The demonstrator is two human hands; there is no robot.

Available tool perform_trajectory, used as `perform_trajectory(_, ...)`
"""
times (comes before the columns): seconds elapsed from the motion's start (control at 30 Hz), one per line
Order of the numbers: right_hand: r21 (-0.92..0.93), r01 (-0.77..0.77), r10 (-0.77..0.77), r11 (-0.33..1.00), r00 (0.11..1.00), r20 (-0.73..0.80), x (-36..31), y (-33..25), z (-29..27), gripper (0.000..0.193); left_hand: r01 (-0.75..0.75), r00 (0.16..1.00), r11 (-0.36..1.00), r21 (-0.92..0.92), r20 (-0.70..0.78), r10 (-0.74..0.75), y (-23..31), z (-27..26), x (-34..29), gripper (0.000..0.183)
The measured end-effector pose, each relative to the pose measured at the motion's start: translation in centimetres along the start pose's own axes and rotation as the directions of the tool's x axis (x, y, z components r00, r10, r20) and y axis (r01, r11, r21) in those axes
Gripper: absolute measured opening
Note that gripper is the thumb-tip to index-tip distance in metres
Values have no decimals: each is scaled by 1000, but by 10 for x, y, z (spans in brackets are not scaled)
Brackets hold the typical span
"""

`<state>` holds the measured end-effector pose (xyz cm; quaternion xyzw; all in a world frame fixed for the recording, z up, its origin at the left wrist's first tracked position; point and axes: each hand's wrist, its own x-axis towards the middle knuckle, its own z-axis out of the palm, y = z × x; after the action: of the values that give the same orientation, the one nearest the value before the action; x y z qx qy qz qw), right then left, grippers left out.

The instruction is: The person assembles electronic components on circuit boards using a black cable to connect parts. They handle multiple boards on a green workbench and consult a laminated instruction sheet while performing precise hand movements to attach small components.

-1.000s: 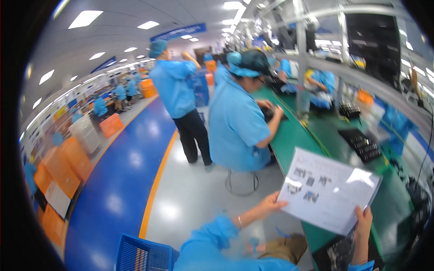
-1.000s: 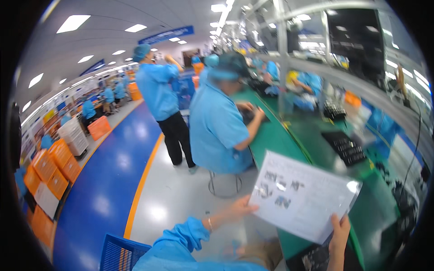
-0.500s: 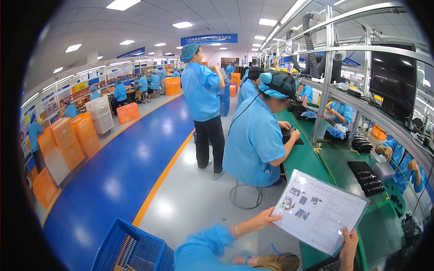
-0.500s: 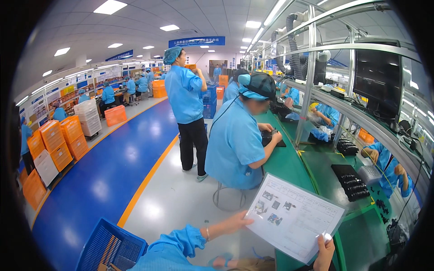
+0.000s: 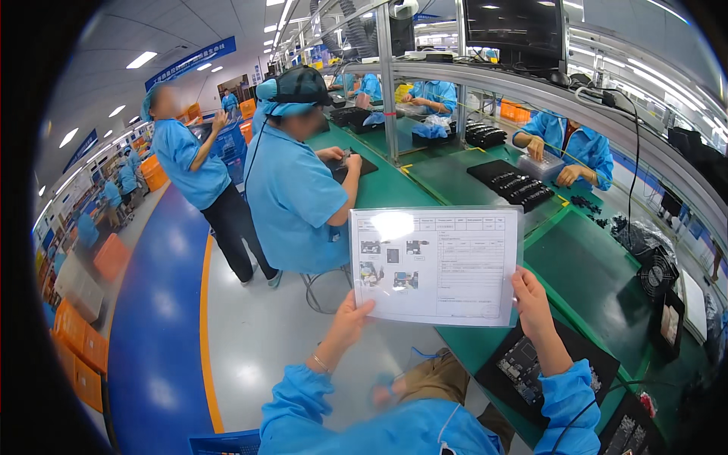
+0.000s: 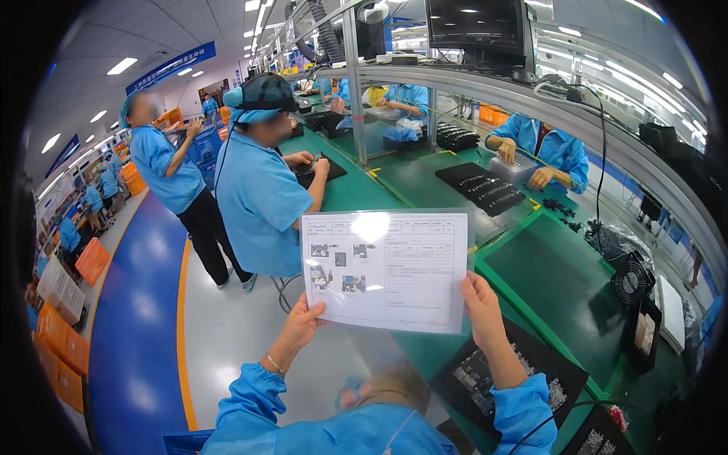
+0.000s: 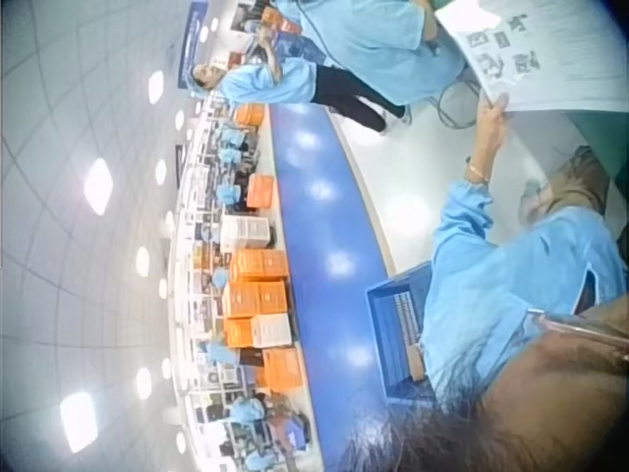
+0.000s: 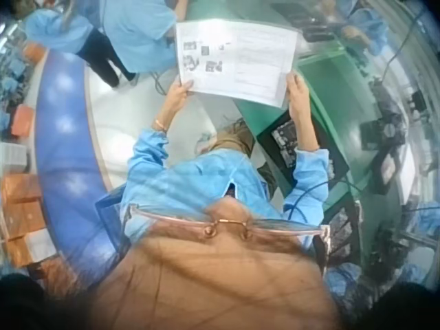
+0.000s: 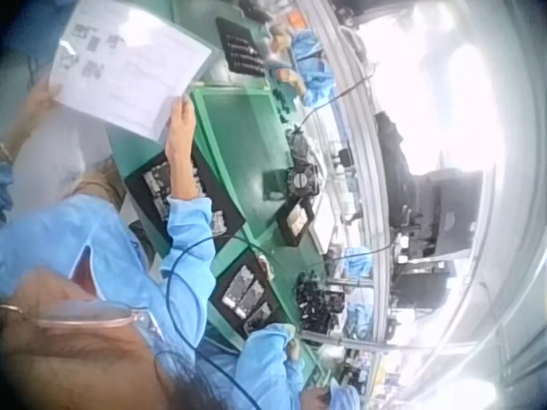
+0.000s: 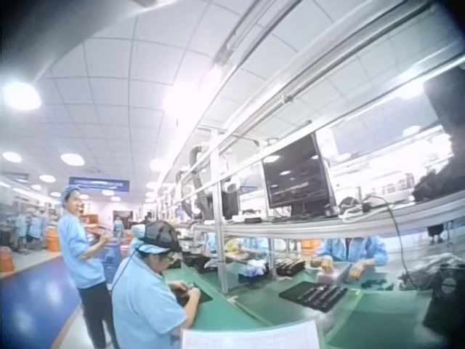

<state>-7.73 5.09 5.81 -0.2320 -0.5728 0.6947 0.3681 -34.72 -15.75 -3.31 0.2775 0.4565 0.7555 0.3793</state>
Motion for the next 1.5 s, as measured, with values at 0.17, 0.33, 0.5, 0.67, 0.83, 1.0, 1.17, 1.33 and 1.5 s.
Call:
perform_trajectory(0.17, -16, -29, 29, 999, 999, 21, -2, 6, 12, 38, 13, 1000, 998, 62, 1, -13, 7, -13, -11, 37)
perform_trajectory(0.33, -114, 25, -36, 993, 995, -92, -3, 3, -9, 41, -41, 995, 998, 52, 95, 36, -4, 4, 5, 47)
perform_trajectory(0.5, -35, 69, -70, 997, 997, -26, -4, 5, 13, 32, 48, 997, 997, 58, 64, -52, 9, -7, -12, 46)
perform_trajectory(0.67, -83, 70, -66, 994, 997, 48, 2, 2, 2, 34, 35, 999, 998, 47, 38, -37, 17, 2, -11, 51)
perform_trajectory(0.83, -46, 116, -116, 992, 993, 14, -10, -6, -5, 31, 35, 999, 994, 103, 34, -39, 10, 13, 1, 49)
perform_trajectory(1.0, -247, 68, -65, 967, 998, 17, -10, -16, -8, 37, -36, 994, 999, -37, 102, 39, 10, 11, 11, 45)
perform_trajectory(1.17, -262, 221, -213, 939, 975, 58, -11, -31, -27, 44, -75, 988, 988, -132, 124, 91, 36, 42, 37, 47)
perform_trajectory(1.33, -587, 298, -376, 753, 927, -12, -9, -60, -43, 46, -118, 974, 988, -103, 184, 135, 59, 78, 63, 50)
perform_trajectory(1.5, -615, 382, -576, 689, 804, -146, -9, -123, -67, 44, -94, 928, 990, -102, 351, 124, 77, 151, 118, 55)
